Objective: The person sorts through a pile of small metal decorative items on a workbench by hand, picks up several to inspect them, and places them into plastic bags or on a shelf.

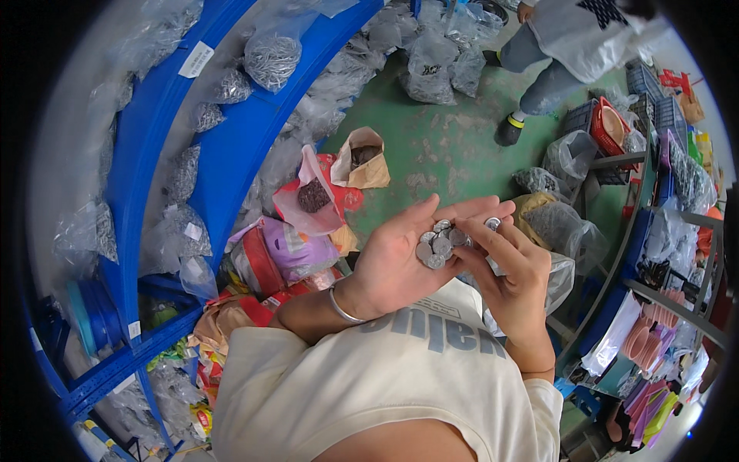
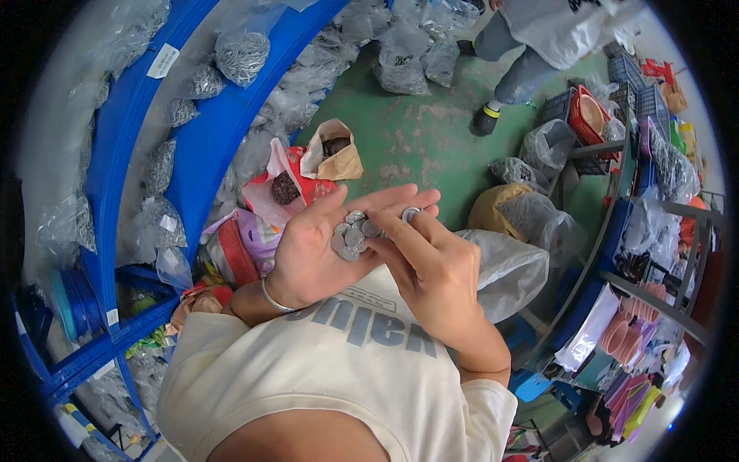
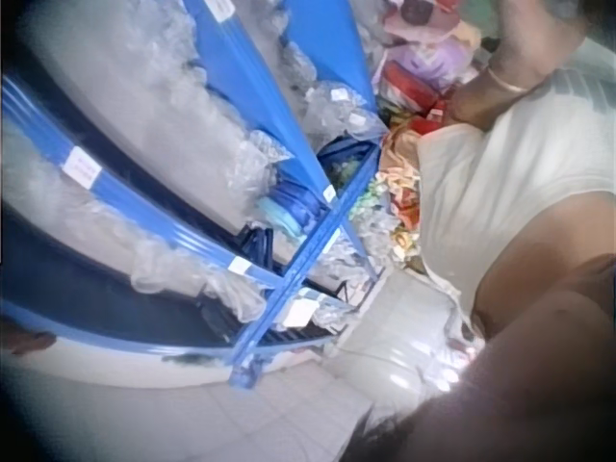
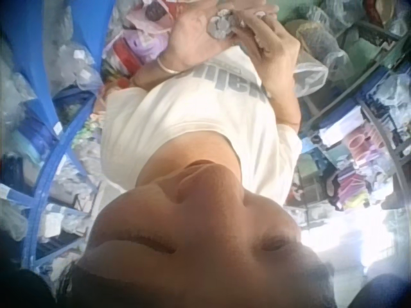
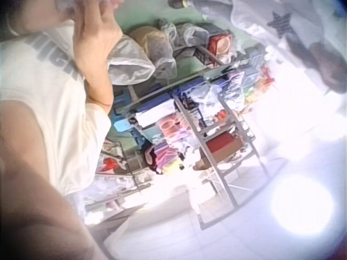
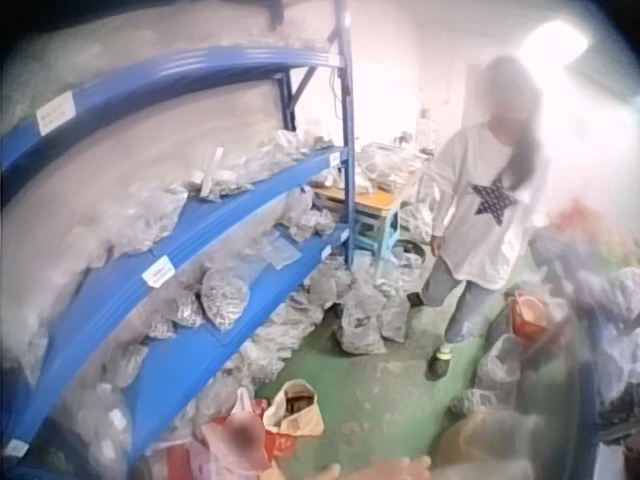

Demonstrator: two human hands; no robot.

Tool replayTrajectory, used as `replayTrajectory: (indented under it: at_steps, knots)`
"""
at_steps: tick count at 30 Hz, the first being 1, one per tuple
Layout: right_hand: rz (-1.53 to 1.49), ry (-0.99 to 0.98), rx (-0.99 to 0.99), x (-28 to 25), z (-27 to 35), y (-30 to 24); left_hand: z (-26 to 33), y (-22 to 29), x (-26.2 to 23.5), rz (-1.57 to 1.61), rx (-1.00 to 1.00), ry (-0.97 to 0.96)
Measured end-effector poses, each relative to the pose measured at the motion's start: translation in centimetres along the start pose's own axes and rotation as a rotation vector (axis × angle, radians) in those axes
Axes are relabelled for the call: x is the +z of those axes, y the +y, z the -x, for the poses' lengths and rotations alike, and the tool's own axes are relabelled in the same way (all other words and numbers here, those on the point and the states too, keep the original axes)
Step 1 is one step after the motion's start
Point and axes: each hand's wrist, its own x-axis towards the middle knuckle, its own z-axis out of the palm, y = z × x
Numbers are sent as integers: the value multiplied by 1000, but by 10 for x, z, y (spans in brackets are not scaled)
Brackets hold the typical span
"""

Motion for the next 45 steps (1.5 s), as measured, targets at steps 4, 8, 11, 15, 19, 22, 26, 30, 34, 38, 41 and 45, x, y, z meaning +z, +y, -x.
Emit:
replayTrajectory:
  at_steps: [4, 8, 11, 15, 19, 22, 26, 30, 34, 38, 41, 45]
  knots:
    - [-60, 24, -32, 8, -7, 0, 2, 2, -4, 24, 26, -5]
    - [-347, -54, 197, 6, -11, -2, 6, 9, -7, 103, 56, 12]
    - [-1470, -123, 465, 1, -13, 15, 10, 14, -7, 131, 121, 30]
    - [-1931, -242, 515, 14, -16, 27, 16, 20, -16, 143, 161, -20]
    - [-2000, -224, 629, 20, -18, 22, 23, 24, -25, 112, 188, 5]
    - [-1943, -198, 700, 26, -13, 23, 28, 25, -28, 98, 207, 37]
    - [-1886, -233, 699, 27, -8, 23, 31, 23, -31, 92, 214, 33]
    - [-1873, -236, 673, 28, 0, 25, 30, 22, -34, 208, 197, 39]
    - [-1954, -203, 631, 37, 4, 29, 30, 30, -37, 208, 168, 49]
    - [-1954, -170, 530, 48, -13, 26, 20, 55, -45, 176, 117, -9]
    - [-1844, -89, 505, 54, -32, 24, 9, 80, -41, 85, 92, 33]
    - [-1406, 209, 599, 56, -51, 13, -5, 104, -33, 115, 46, 28]
